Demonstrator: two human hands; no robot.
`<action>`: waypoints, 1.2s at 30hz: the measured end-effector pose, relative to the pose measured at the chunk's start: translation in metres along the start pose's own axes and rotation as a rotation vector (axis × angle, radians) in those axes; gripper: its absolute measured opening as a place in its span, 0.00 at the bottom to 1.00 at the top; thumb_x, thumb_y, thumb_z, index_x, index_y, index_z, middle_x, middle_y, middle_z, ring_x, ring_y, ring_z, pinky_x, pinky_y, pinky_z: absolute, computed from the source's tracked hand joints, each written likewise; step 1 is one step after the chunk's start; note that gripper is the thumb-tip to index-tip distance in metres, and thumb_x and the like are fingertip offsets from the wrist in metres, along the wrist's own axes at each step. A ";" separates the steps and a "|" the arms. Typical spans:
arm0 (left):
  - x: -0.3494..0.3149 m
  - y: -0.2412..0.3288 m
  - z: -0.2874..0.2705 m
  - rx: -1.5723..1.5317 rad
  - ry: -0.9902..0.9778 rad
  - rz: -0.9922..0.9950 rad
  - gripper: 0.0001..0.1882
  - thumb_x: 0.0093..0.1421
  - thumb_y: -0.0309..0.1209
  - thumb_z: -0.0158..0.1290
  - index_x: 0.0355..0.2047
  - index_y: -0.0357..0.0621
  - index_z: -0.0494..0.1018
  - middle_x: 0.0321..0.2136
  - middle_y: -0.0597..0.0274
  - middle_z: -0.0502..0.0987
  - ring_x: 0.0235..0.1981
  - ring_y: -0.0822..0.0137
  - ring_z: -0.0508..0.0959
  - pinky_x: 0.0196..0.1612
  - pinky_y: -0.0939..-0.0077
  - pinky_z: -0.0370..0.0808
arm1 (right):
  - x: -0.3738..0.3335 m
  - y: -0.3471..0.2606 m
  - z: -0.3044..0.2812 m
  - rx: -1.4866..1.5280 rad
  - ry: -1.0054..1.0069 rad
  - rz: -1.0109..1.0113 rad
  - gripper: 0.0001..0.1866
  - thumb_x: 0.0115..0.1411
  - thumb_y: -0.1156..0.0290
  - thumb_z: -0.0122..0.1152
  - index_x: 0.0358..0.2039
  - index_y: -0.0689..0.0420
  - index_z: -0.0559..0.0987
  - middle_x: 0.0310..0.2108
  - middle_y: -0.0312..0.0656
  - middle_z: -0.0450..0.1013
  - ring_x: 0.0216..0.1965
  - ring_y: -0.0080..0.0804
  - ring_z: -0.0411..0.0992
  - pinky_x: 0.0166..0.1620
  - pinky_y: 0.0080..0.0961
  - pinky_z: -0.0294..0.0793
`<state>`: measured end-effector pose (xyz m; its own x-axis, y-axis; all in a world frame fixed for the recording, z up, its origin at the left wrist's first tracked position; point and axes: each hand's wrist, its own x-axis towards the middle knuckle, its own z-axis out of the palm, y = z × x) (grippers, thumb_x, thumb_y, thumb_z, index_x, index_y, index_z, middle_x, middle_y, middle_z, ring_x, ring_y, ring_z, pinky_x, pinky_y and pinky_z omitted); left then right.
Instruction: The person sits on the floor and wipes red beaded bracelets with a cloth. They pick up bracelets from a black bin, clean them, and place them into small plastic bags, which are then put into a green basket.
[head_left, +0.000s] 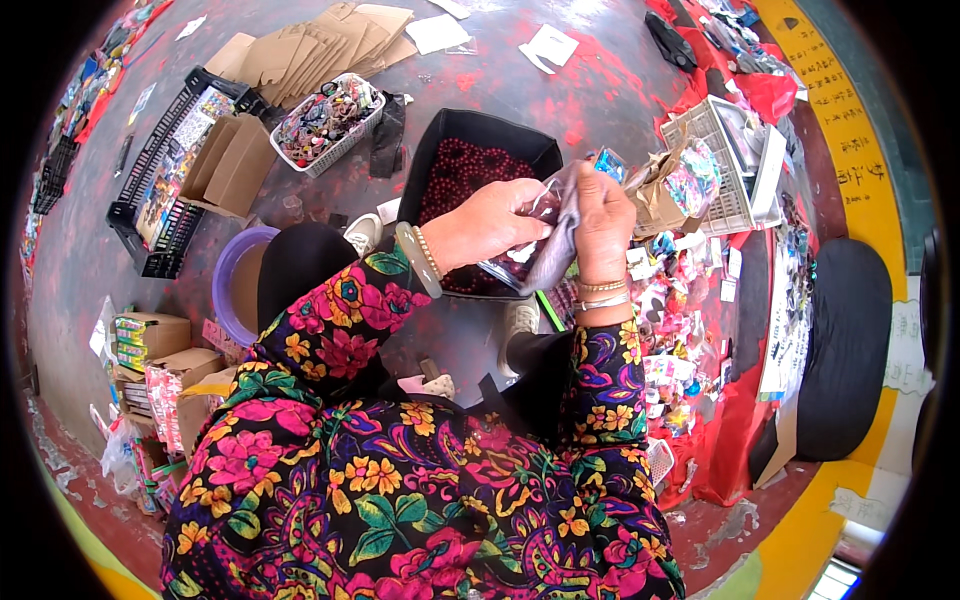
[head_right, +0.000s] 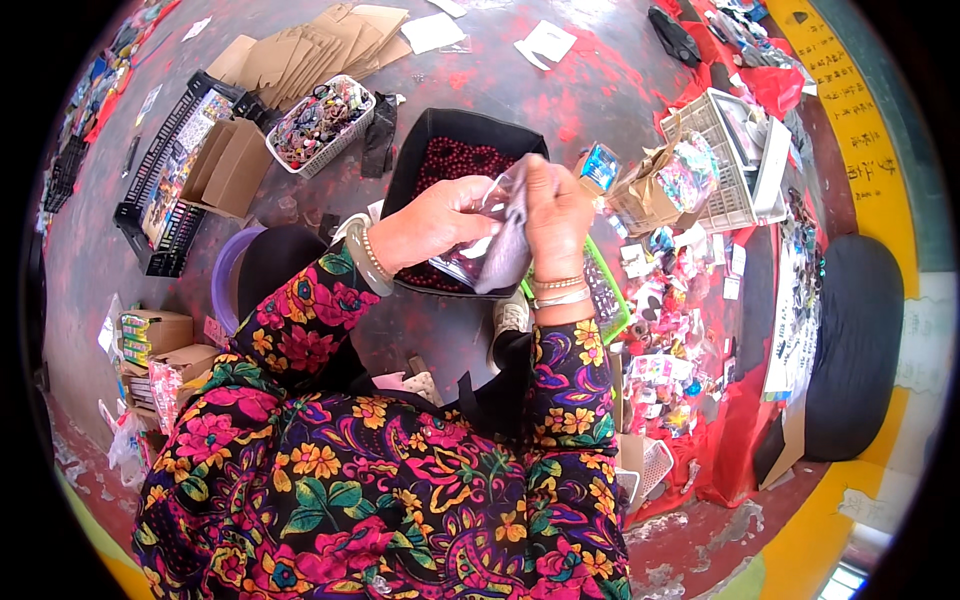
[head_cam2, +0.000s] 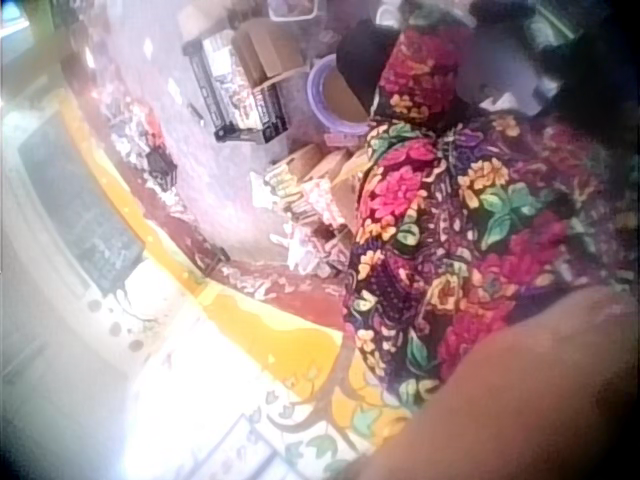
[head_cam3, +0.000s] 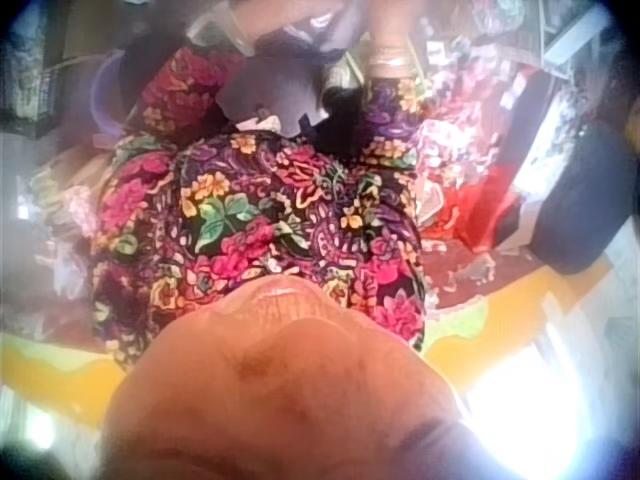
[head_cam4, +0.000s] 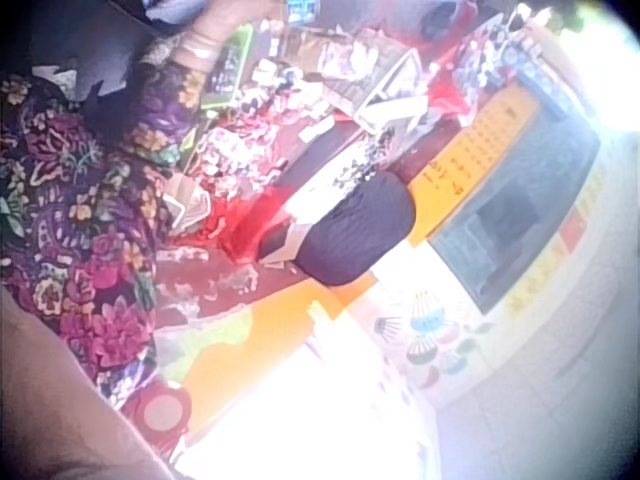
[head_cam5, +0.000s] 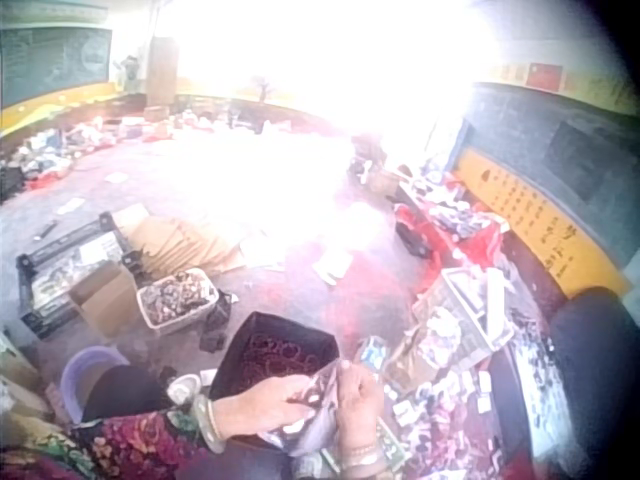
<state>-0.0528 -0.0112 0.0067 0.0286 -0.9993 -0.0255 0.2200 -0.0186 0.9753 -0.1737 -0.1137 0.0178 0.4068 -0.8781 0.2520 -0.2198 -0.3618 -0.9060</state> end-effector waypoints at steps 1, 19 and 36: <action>0.000 -0.001 0.001 -0.030 0.012 0.022 0.13 0.56 0.22 0.48 0.42 0.37 0.68 0.36 0.67 0.72 0.37 0.78 0.70 0.42 0.82 0.68 | 0.010 0.025 -0.008 0.068 -0.021 0.112 0.18 0.60 0.57 0.52 0.25 0.60 0.74 0.20 0.33 0.70 0.22 0.25 0.68 0.27 0.24 0.68; 0.008 -0.010 0.001 -0.140 0.495 0.146 0.11 0.60 0.33 0.49 0.38 0.38 0.69 0.30 0.69 0.71 0.32 0.81 0.68 0.33 0.86 0.67 | -0.010 0.010 0.025 0.519 -0.275 0.211 0.11 0.55 0.72 0.58 0.38 0.60 0.72 0.32 0.33 0.71 0.32 0.17 0.68 0.35 0.16 0.69; 0.010 -0.018 0.002 -0.804 0.453 0.180 0.05 0.57 0.24 0.50 0.34 0.38 0.72 0.31 0.61 0.75 0.32 0.73 0.74 0.38 0.79 0.72 | -0.005 0.007 0.016 0.168 -0.341 0.213 0.13 0.51 0.69 0.61 0.35 0.62 0.73 0.27 0.35 0.73 0.28 0.18 0.68 0.31 0.17 0.69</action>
<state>-0.0587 -0.0207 -0.0102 0.4671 -0.8735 -0.1373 0.7782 0.3324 0.5329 -0.1627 -0.1069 0.0046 0.6437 -0.7638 -0.0481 -0.1945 -0.1025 -0.9755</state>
